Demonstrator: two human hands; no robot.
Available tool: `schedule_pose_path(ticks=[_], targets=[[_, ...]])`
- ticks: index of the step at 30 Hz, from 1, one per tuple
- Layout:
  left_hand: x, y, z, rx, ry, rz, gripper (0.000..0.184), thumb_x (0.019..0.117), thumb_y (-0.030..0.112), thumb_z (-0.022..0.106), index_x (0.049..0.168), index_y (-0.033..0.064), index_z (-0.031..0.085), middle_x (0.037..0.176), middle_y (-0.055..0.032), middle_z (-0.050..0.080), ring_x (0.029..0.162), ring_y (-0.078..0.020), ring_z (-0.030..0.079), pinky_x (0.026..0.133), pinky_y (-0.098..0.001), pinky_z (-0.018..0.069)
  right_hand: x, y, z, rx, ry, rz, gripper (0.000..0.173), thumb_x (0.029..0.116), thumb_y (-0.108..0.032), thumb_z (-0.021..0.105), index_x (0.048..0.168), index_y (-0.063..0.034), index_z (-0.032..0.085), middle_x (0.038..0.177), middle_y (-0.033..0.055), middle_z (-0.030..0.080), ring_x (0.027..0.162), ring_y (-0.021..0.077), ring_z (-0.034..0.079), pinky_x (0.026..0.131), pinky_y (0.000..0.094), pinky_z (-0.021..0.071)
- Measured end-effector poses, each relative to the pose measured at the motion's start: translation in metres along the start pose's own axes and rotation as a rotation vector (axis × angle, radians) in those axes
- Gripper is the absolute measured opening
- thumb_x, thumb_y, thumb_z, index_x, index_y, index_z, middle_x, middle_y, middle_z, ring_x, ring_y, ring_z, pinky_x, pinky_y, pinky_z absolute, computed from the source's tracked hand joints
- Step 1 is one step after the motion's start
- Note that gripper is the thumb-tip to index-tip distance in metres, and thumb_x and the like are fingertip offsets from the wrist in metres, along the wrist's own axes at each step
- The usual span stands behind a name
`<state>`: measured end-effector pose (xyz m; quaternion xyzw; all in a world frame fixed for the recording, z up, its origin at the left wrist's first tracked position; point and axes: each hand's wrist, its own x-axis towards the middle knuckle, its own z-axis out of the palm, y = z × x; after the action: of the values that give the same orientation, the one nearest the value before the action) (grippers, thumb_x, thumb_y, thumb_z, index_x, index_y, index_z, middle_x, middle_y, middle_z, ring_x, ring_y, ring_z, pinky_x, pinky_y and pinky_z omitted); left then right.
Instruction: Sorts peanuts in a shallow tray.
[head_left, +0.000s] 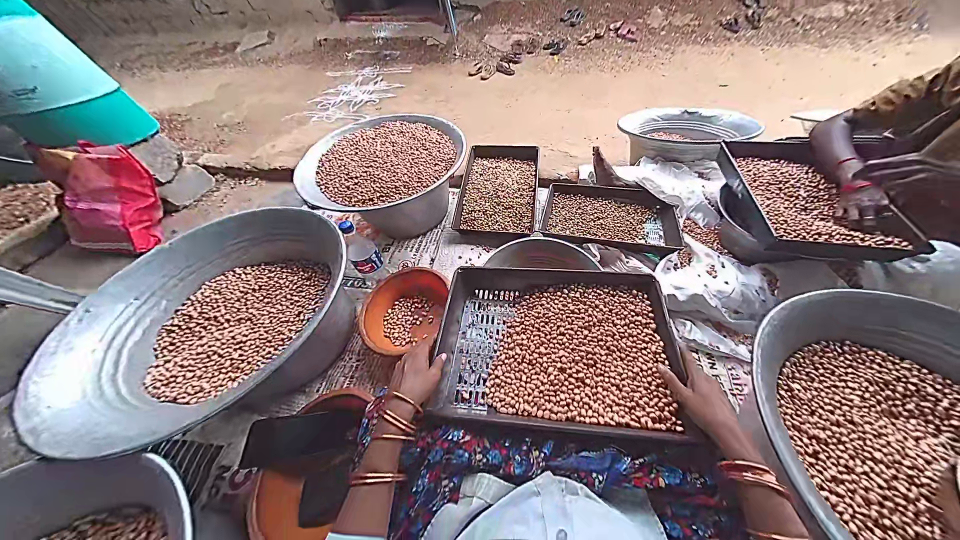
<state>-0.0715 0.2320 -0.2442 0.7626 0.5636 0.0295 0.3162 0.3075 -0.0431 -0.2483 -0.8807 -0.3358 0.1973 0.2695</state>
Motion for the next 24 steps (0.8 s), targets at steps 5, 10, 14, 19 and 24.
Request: schedule_pose_path(ticks=[5, 10, 14, 19, 24], targets=[[0.023, -0.007, 0.018, -0.652, -0.155, -0.009, 0.055, 0.108, 0.023, 0.054, 0.155, 0.0008, 0.035, 0.14, -0.0219, 0.057, 0.121, -0.0213, 0.063, 0.103, -0.0373, 0.0513, -0.007, -0.077, -0.003, -0.276, 0.135, -0.515, 0.033, 0.0967, -0.009, 0.066, 0.13, -0.0038, 0.069, 0.123, 0.0215, 0.072, 0.111, 0.0416, 0.07, 0.093, 0.0617, 0.0539], [0.023, -0.014, 0.019, -0.757, -0.202, 0.036, 0.052, 0.1102, 0.026, 0.049, 0.154, 0.0003, 0.038, 0.141, -0.0222, 0.058, 0.119, -0.0203, 0.064, 0.104, -0.0371, 0.0511, 0.0, -0.17, 0.055, -0.185, -0.249, -0.945, 0.018, 0.0992, -0.013, 0.061, 0.097, -0.0072, 0.077, 0.094, 0.0094, 0.077, 0.088, 0.0265, 0.075, 0.081, 0.0494, 0.0591], [0.025, -0.019, 0.019, -0.867, -0.23, 0.039, 0.049, 0.1101, 0.024, 0.048, 0.153, 0.0018, 0.04, 0.136, -0.0192, 0.06, 0.112, -0.0163, 0.066, 0.097, -0.0334, 0.0545, 0.021, -0.207, 0.111, -0.428, -0.46, -1.013, 0.022, 0.1015, -0.011, 0.054, 0.1, -0.0025, 0.074, 0.096, 0.0188, 0.074, 0.091, 0.0384, 0.073, 0.078, 0.0569, 0.0557], [0.035, -0.023, 0.022, -0.892, -0.275, 0.068, 0.048, 0.1084, 0.021, 0.051, 0.152, 0.0024, 0.041, 0.135, -0.0198, 0.06, 0.112, -0.0186, 0.066, 0.099, -0.0362, 0.054, 0.03, -0.219, 0.146, -0.628, -0.568, -0.984, 0.021, 0.1023, -0.01, 0.052, 0.103, 0.0027, 0.07, 0.098, 0.0252, 0.071, 0.095, 0.0447, 0.07, 0.078, 0.0604, 0.0532], [0.039, -0.022, 0.02, -0.847, -0.306, 0.067, 0.052, 0.1085, 0.022, 0.051, 0.155, 0.0028, 0.037, 0.14, -0.0219, 0.057, 0.118, -0.0224, 0.064, 0.103, -0.0394, 0.0509, 0.032, -0.236, 0.147, -0.772, -0.686, -0.942, 0.022, 0.1021, -0.013, 0.054, 0.103, 0.0047, 0.067, 0.098, 0.0273, 0.069, 0.095, 0.0467, 0.069, 0.077, 0.0624, 0.0515]])
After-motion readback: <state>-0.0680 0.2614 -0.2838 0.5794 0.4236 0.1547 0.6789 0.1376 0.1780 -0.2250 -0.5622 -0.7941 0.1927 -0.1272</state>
